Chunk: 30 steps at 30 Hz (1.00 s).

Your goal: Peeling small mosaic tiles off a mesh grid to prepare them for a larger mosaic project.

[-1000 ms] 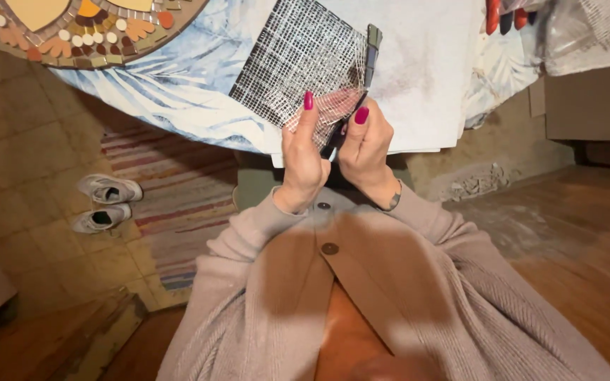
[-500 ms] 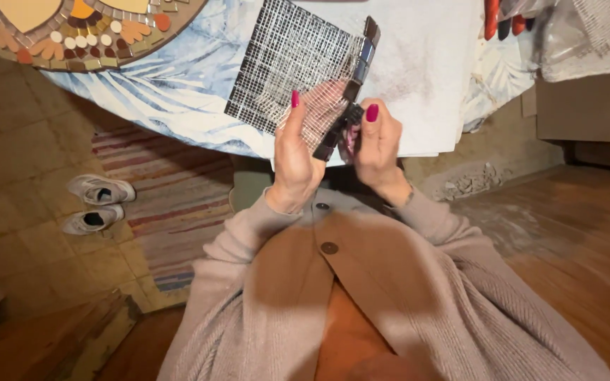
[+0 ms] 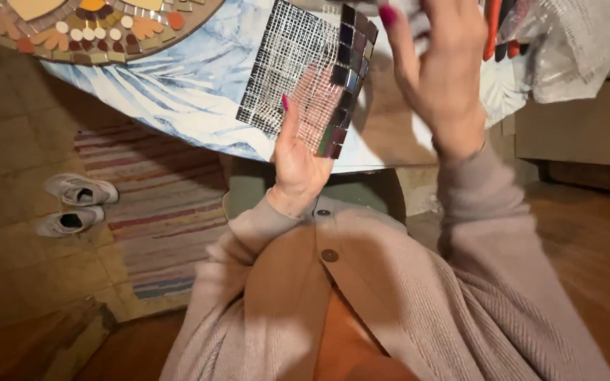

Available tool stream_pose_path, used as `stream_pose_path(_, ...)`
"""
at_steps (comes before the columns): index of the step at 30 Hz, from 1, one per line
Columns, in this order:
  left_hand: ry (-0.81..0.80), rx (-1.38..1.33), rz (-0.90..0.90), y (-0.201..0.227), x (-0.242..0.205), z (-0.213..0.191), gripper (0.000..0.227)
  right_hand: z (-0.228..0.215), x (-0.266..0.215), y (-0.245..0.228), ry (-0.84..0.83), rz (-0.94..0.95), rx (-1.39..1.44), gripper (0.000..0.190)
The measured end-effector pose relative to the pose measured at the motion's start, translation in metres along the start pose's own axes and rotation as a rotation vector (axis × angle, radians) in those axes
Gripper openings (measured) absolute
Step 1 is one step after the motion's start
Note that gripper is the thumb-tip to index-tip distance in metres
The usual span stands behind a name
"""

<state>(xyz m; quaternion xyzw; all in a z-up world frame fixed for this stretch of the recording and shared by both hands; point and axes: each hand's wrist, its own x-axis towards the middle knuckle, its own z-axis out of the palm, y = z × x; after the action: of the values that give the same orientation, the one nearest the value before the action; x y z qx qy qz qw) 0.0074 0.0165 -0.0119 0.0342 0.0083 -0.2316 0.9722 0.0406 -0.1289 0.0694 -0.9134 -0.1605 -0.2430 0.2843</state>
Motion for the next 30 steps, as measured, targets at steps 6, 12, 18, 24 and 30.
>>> stream_pose_path(6,-0.098,0.171,-0.031,-0.015,-0.018,-0.027,0.037,0.044,-0.059,-0.008,0.042,0.286,0.077,0.032)
stream_pose_path(12,-0.268,0.444,-0.552,0.056,0.007,-0.009,0.073,0.046,-0.067,-0.012,-0.02,0.317,0.185,0.03)
stream_pose_path(18,-0.464,0.584,-0.675,0.092,0.044,-0.009,0.101,0.045,-0.068,-0.019,-0.088,0.32,0.329,0.018)
stream_pose_path(24,-0.226,0.333,-0.738,0.05,0.059,0.007,0.089,0.041,-0.071,0.019,0.068,0.224,0.317,0.024)
stream_pose_path(30,-0.01,1.177,-0.612,0.039,0.072,0.023,0.042,0.041,-0.064,0.016,-0.179,0.074,0.09,0.02)
